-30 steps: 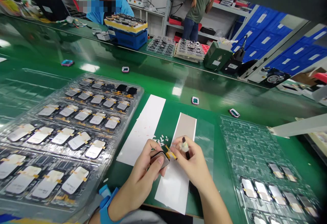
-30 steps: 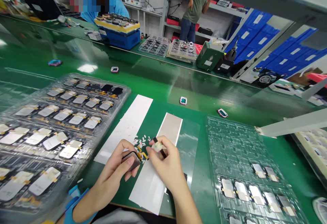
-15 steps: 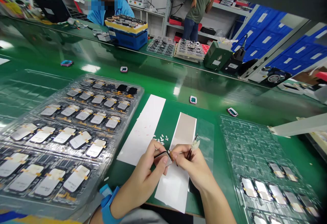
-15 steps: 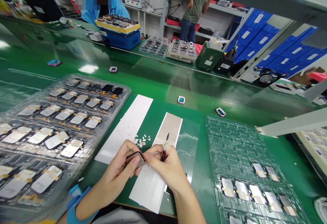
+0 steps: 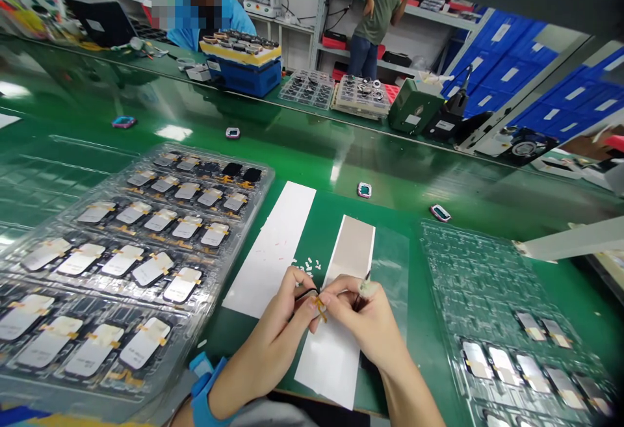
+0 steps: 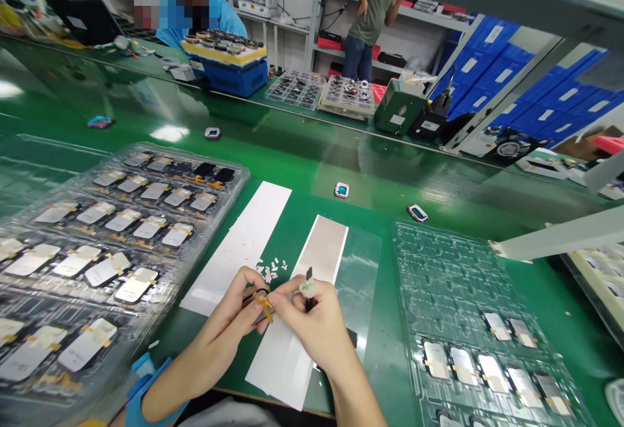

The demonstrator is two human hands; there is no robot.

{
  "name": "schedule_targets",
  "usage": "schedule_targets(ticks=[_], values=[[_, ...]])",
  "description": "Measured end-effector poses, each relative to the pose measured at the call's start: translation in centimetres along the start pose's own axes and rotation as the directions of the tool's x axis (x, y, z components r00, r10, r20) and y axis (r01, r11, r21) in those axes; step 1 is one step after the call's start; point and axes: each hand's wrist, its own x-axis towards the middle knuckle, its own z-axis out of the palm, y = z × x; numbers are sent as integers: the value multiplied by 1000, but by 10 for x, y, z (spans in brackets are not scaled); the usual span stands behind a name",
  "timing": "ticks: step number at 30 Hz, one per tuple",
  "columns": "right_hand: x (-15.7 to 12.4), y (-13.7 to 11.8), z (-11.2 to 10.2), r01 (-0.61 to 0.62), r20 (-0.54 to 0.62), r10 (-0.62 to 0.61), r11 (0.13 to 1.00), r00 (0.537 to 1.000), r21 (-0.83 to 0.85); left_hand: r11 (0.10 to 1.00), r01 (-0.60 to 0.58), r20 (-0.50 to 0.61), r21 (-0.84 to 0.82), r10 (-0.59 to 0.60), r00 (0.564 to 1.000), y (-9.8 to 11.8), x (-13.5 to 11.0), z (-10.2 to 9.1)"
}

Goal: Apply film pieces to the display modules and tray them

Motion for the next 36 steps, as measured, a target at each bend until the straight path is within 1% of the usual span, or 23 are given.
schedule_targets(ticks=[6, 8, 11, 16, 22, 29, 36], values=[[-1, 1, 1, 54, -57, -58, 996, 997, -71, 999, 7, 44, -43, -5, 999, -1, 1, -2], [-2, 0, 2, 77, -71, -83, 994, 994, -80, 999, -2, 43, -42, 4, 999, -2, 1, -2], [-2, -3, 3, 105, -63, -111, 991, 992, -85, 1000, -5, 34, -31, 6, 999, -3, 3, -1], [-1, -5, 3, 119, -81, -126, 989, 989, -90, 1000, -5, 36, -13, 5, 999, -4, 3, -1], [-2, 0, 3, 79, -58, -85, 993, 995, -88, 1000, -17, 44, 0, 17, 999, 0, 3, 1], [-3, 1, 4, 31, -75, -40, 993, 996, -114, 999, -5, 50, 32, 4, 999, -1, 7, 0], [-3, 4, 4, 18, -68, -26, 993, 997, -113, 1000, 4, 80, 5, -5, 997, -3, 7, -1]])
